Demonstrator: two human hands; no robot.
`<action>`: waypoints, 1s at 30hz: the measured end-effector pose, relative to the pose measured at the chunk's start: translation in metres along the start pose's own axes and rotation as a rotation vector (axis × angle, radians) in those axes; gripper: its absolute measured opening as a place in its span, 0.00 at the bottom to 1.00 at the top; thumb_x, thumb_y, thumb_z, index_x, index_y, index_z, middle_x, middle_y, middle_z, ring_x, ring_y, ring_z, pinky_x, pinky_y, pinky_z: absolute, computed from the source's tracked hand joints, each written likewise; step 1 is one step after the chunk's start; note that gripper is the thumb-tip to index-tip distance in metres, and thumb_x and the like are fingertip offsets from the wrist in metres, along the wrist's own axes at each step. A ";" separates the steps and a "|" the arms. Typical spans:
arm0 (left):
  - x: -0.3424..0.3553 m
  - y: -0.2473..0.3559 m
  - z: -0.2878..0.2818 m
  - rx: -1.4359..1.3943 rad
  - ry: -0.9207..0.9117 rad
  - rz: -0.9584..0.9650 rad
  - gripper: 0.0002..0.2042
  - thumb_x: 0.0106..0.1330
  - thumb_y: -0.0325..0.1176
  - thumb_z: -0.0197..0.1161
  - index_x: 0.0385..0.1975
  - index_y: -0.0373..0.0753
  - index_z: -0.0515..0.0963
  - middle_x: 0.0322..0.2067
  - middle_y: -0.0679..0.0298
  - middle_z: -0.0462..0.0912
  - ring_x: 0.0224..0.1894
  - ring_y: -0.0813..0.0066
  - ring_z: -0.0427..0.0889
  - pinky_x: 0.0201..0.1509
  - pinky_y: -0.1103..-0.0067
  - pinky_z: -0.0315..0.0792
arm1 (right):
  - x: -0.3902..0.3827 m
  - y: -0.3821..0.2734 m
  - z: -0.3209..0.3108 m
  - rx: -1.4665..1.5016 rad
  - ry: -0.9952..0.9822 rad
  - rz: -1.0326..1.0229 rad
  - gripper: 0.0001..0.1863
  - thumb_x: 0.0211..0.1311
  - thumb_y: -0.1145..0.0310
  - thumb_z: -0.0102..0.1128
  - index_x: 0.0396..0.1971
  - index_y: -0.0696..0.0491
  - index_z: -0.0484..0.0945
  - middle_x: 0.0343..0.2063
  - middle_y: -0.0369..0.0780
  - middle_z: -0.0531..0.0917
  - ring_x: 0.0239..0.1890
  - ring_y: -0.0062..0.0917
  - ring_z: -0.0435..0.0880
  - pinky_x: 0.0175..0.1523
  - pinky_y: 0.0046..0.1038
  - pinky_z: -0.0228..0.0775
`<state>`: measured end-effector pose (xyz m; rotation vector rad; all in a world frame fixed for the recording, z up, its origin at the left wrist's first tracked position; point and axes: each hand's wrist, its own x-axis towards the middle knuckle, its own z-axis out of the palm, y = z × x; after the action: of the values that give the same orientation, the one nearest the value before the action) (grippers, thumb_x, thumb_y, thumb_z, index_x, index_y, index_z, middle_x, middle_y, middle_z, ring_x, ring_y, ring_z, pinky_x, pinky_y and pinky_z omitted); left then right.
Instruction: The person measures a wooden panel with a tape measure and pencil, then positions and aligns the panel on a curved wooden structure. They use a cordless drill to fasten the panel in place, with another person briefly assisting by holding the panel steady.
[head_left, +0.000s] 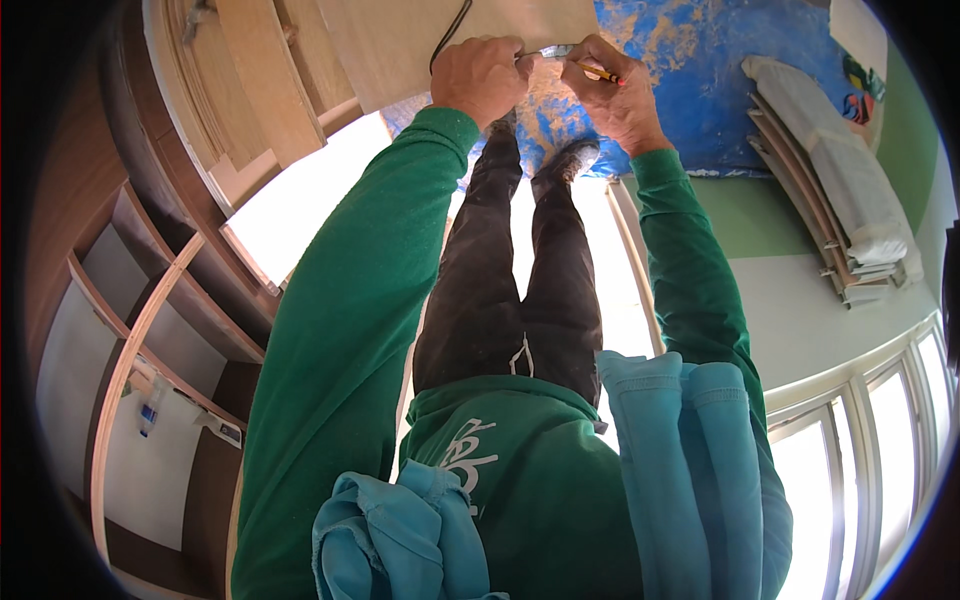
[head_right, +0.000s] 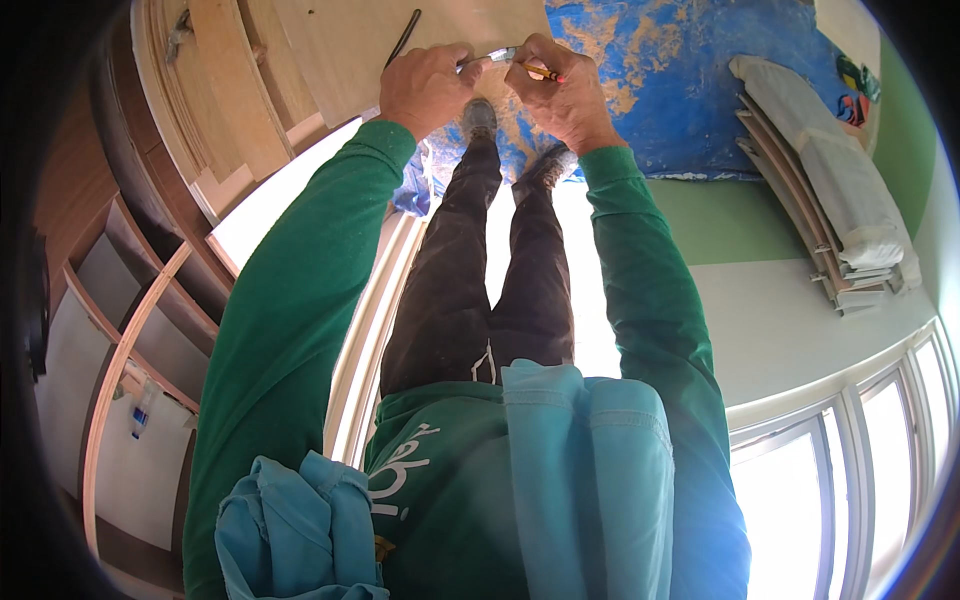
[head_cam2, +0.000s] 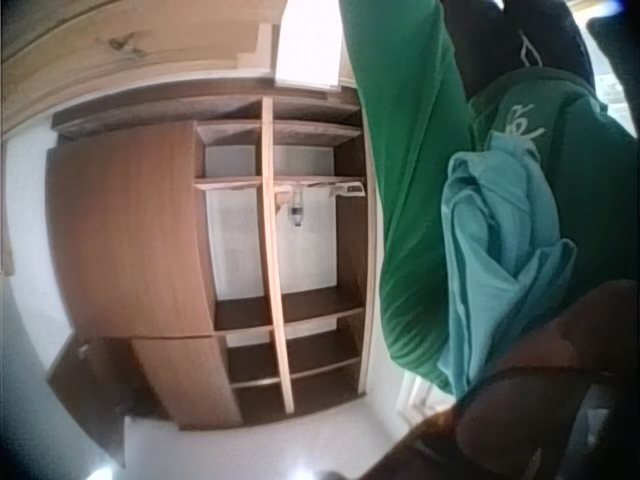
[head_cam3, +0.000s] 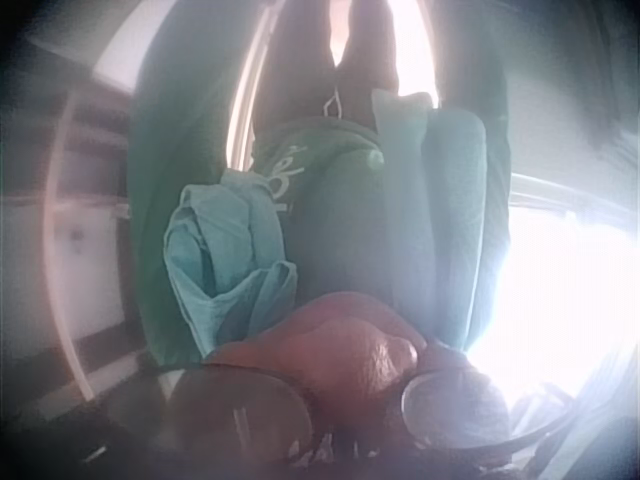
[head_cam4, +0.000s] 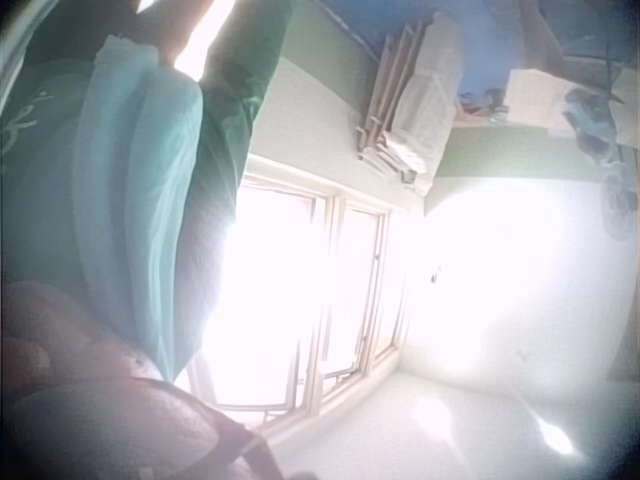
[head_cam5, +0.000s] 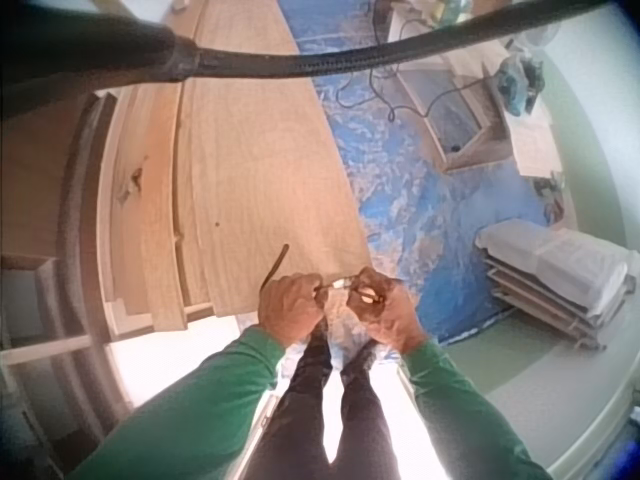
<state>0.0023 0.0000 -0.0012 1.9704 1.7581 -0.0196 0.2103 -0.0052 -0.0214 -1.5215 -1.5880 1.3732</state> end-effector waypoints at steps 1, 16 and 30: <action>0.001 0.001 -0.001 0.004 -0.010 -0.004 0.15 0.70 0.49 0.65 0.38 0.44 0.88 0.32 0.55 0.90 0.38 0.52 0.89 0.44 0.59 0.81 | 0.000 0.001 0.000 0.003 -0.001 -0.002 0.06 0.64 0.69 0.69 0.37 0.54 0.81 0.28 0.37 0.87 0.30 0.17 0.81 0.35 0.25 0.76; 0.000 -0.005 0.002 -0.004 0.016 -0.015 0.17 0.70 0.52 0.65 0.39 0.44 0.89 0.33 0.55 0.90 0.39 0.52 0.89 0.45 0.59 0.81 | -0.035 -0.019 -0.029 -0.094 0.131 -0.029 0.07 0.63 0.67 0.67 0.35 0.54 0.83 0.32 0.39 0.88 0.35 0.26 0.85 0.44 0.31 0.78; -0.008 0.029 -0.127 -0.510 -0.581 0.168 0.17 0.75 0.45 0.66 0.38 0.34 0.87 0.17 0.65 0.80 0.22 0.78 0.78 0.32 0.75 0.72 | -0.222 -0.183 -0.091 0.079 0.449 0.217 0.06 0.66 0.75 0.68 0.41 0.58 0.84 0.36 0.43 0.91 0.39 0.25 0.91 0.46 0.27 0.80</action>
<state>-0.0112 0.0378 0.1225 1.5271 1.0883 -0.0716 0.2680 -0.1588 0.2320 -1.8374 -1.1082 1.0830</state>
